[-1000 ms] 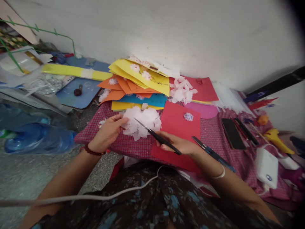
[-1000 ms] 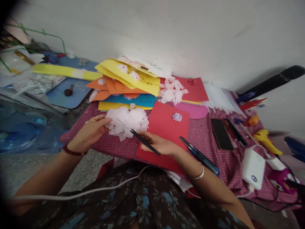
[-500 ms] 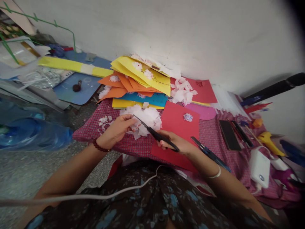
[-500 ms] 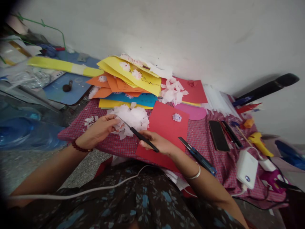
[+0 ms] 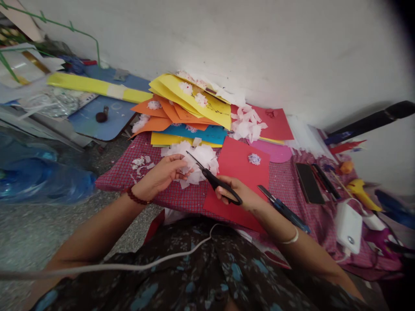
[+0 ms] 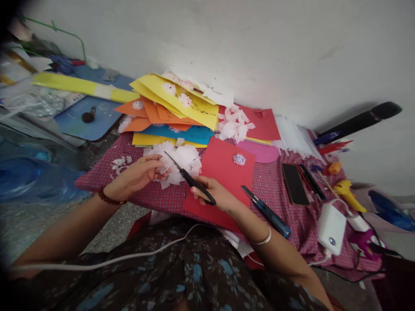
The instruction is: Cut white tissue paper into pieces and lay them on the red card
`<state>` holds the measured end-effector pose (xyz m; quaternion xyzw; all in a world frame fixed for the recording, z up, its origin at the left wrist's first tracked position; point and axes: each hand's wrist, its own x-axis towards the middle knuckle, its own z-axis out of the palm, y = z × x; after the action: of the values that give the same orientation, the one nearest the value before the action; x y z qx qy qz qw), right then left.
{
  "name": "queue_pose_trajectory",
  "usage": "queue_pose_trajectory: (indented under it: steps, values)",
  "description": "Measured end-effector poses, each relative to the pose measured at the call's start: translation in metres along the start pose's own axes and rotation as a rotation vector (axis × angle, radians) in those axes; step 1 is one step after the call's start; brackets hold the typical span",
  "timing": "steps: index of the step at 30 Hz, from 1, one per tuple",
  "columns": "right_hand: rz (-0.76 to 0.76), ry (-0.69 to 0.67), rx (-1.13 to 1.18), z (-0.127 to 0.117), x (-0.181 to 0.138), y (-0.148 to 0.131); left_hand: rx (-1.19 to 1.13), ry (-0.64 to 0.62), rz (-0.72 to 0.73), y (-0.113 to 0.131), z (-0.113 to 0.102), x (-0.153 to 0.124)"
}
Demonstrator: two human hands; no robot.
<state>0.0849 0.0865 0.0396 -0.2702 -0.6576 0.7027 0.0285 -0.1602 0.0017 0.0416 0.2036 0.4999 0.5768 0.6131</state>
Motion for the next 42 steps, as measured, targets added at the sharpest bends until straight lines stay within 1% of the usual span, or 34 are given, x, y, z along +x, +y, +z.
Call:
queue_pose_trajectory:
  steps: [2,5,9,11,13,17,22,27,31,33,37,42]
  values:
    - [-0.006,-0.019,0.009,-0.002,0.001,-0.001,0.014,0.01,-0.028,-0.002,-0.006,-0.002]
    - [-0.03,-0.089,0.018,-0.003,0.003,-0.004,0.053,0.059,-0.02,-0.003,-0.014,-0.005]
    - [-0.097,-0.16,0.012,-0.003,0.003,-0.007,0.011,0.175,0.071,0.003,-0.021,-0.009]
    - [-0.096,-0.177,0.003,-0.004,0.004,-0.009,-0.028,0.219,0.122,0.008,-0.022,-0.01]
    - [-0.081,-0.196,-0.022,-0.005,0.005,-0.01,-0.051,0.236,0.14,0.01,-0.023,-0.011]
    - [-0.051,-0.216,-0.08,-0.003,0.009,-0.015,-0.019,0.211,0.1,0.007,-0.021,-0.01]
    - [-0.049,-0.199,-0.074,0.003,0.016,-0.015,0.016,0.157,0.073,-0.001,-0.016,-0.007]
    - [-0.018,-0.136,-0.028,0.009,0.018,-0.014,0.014,0.157,0.062,-0.001,-0.014,-0.005]
    - [0.018,-0.084,-0.036,0.011,0.017,-0.014,0.014,0.146,0.055,-0.002,-0.014,-0.003]
    - [-0.01,-0.116,-0.019,0.009,0.016,-0.012,0.011,0.149,0.055,-0.002,-0.015,-0.002]
    - [-0.099,-0.249,0.079,0.003,0.015,-0.005,0.028,0.156,0.083,0.005,-0.019,-0.002]
    - [-0.133,-0.287,0.283,-0.002,0.014,0.01,0.041,0.136,0.166,0.017,-0.02,-0.003]
